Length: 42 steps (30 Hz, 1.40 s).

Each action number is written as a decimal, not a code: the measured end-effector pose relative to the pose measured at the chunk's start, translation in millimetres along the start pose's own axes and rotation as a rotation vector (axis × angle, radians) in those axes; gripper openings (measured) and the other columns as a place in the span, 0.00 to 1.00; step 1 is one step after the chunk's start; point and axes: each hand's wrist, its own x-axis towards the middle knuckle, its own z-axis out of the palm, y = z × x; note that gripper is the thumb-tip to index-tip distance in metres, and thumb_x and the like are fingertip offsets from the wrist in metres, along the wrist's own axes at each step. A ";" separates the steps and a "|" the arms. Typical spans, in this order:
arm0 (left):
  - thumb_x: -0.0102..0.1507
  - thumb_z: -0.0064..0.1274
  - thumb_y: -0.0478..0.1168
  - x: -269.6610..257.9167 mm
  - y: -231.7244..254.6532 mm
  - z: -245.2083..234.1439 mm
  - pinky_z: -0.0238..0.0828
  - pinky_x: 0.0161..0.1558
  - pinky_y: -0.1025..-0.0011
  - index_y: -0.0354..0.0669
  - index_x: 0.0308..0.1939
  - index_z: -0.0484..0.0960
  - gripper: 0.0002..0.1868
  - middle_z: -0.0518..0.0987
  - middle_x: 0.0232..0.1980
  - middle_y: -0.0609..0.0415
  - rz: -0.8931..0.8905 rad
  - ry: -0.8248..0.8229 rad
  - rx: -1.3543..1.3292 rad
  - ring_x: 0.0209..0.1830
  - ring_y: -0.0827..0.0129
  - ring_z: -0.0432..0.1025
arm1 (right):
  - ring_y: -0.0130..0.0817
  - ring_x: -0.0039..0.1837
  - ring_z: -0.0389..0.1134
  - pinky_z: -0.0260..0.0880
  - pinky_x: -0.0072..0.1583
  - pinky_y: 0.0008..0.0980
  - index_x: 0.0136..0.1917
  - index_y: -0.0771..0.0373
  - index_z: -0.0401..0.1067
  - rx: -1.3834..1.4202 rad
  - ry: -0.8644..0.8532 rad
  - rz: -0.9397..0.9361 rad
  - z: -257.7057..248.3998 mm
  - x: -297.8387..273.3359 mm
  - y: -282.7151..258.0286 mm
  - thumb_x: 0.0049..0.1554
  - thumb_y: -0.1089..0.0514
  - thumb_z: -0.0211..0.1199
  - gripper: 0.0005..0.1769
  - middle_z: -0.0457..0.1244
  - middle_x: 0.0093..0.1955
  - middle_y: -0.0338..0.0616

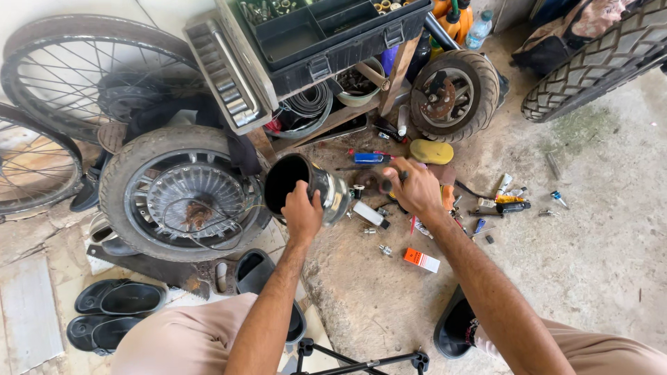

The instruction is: The person cleans a mechanical component using a cloth and sandpaper, then organizes various small parts into a black tray and a green toolbox.

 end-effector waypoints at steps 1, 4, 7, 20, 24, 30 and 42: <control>0.63 0.58 0.43 -2.3 -4.5 2.0 0.66 0.40 0.44 0.40 0.48 0.74 0.15 0.80 0.41 0.45 0.080 -0.095 0.111 0.44 0.45 0.73 | 0.51 0.52 0.70 0.69 0.54 0.49 0.57 0.54 0.76 -0.043 -0.163 0.149 4.6 -2.7 7.8 0.66 0.34 0.54 0.25 0.68 0.47 0.52; 0.62 0.59 0.43 -10.2 -17.9 11.5 0.66 0.39 0.44 0.42 0.46 0.75 0.14 0.81 0.42 0.51 0.231 -0.245 0.267 0.46 0.51 0.73 | 0.47 0.45 0.74 0.73 0.49 0.45 0.58 0.50 0.78 -0.020 -0.400 0.310 24.1 -14.8 25.0 0.64 0.30 0.53 0.27 0.73 0.42 0.54; 0.61 0.58 0.42 -23.3 -30.9 24.4 0.66 0.38 0.46 0.43 0.45 0.76 0.13 0.80 0.41 0.53 0.366 -0.284 0.352 0.46 0.53 0.72 | 0.41 0.42 0.75 0.76 0.45 0.40 0.58 0.52 0.79 0.112 -0.423 0.226 50.9 -35.6 34.7 0.64 0.36 0.55 0.23 0.73 0.47 0.52; 0.58 0.57 0.34 -47.1 -61.6 50.4 0.73 0.28 0.63 0.43 0.36 0.78 0.05 0.74 0.38 0.55 0.565 -0.258 0.532 0.39 0.61 0.73 | 0.44 0.67 0.66 0.72 0.63 0.52 0.73 0.44 0.65 -0.079 -0.608 -0.111 176.7 -98.3 30.9 0.59 0.70 0.53 0.33 0.54 0.78 0.47; 0.57 0.57 0.35 -46.5 -68.4 55.0 0.74 0.27 0.66 0.42 0.36 0.77 0.05 0.73 0.37 0.55 0.594 -0.215 0.542 0.39 0.62 0.74 | 0.45 0.68 0.62 0.69 0.63 0.55 0.73 0.45 0.63 -0.128 -0.733 -0.083 195.6 -98.3 25.7 0.56 0.72 0.55 0.36 0.51 0.78 0.46; 0.60 0.59 0.38 -51.7 -64.1 65.0 0.74 0.27 0.67 0.45 0.32 0.74 0.08 0.71 0.34 0.56 0.548 -0.284 0.529 0.36 0.62 0.73 | 0.47 0.68 0.60 0.68 0.59 0.53 0.71 0.49 0.64 -0.169 -0.680 -0.152 219.8 -104.5 27.8 0.55 0.65 0.61 0.31 0.52 0.76 0.46; 0.54 0.65 0.53 -38.7 -49.4 62.5 0.74 0.31 0.61 0.42 0.47 0.76 0.26 0.73 0.40 0.53 0.416 -0.396 0.397 0.40 0.57 0.72 | 0.46 0.72 0.57 0.67 0.59 0.52 0.74 0.46 0.62 -0.260 -0.707 -0.161 257.4 -120.3 51.7 0.58 0.59 0.63 0.32 0.48 0.80 0.42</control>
